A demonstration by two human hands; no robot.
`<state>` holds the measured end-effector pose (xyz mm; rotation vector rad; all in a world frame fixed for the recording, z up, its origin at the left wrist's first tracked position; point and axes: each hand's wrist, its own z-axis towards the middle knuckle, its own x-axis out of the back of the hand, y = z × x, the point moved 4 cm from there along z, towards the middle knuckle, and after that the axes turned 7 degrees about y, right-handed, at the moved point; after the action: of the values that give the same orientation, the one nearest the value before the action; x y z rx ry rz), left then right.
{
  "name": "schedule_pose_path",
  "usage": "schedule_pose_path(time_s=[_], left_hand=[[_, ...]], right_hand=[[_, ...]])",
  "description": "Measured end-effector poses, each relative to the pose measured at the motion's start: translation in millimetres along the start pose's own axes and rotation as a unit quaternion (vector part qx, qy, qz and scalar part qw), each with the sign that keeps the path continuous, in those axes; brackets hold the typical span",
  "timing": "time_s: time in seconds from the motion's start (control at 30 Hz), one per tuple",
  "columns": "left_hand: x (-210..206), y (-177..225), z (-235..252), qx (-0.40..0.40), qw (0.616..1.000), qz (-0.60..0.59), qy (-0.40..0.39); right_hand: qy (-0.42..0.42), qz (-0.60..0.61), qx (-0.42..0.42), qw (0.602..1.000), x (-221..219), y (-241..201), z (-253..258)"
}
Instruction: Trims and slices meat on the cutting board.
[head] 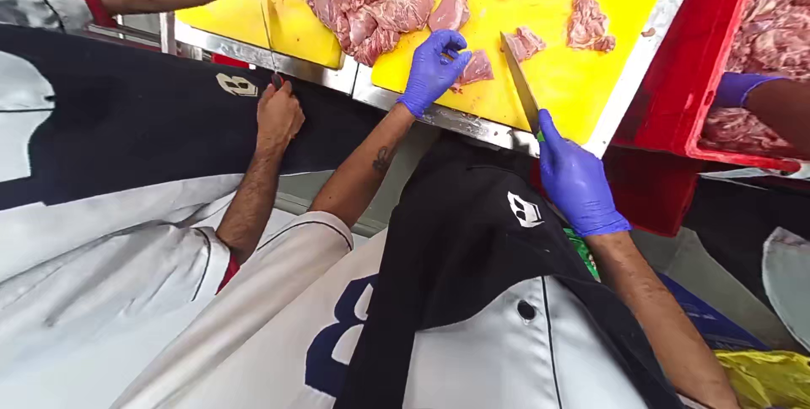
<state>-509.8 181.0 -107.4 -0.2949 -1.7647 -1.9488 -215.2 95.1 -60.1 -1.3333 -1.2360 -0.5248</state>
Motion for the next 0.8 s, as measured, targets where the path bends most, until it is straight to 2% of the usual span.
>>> schedule_pose_path(time_s=[0.1,0.17,0.27,0.37,0.47,0.57,0.63,0.73,0.8], left_hand=[[-7,7,-10,-0.076,0.989,0.118,-0.039],[-11,8,-13,-0.09,0.982,0.161,-0.036],[-13,6,-15,-0.097,0.979,0.178,-0.012],[-13,6,-16,-0.111,0.978,0.177,-0.003],[-10,2,-17,-0.098,0.985,0.139,0.004],[1,-3,-5,-0.022,0.996,0.083,0.028],[8,-3,3,0.021,0.989,0.137,-0.05],[2,6,14,-0.02,0.941,0.252,-0.226],[-2,13,17,-0.035,0.909,0.279,-0.307]], right_hand=[[-0.025,-0.06,0.023,0.998,6,-26,-3],[-0.053,-0.076,0.029,0.995,6,-31,1],[-0.058,-0.042,0.04,0.997,-4,-46,39],[-0.022,-0.013,0.047,0.999,-23,-66,76],[-0.04,-0.004,0.042,0.998,-27,-48,51],[-0.062,0.0,0.051,0.997,-15,-6,0],[-0.056,0.014,0.051,0.997,-7,12,-7],[-0.024,0.042,0.017,0.999,-1,21,14],[-0.016,0.054,0.001,0.998,-1,20,21]])
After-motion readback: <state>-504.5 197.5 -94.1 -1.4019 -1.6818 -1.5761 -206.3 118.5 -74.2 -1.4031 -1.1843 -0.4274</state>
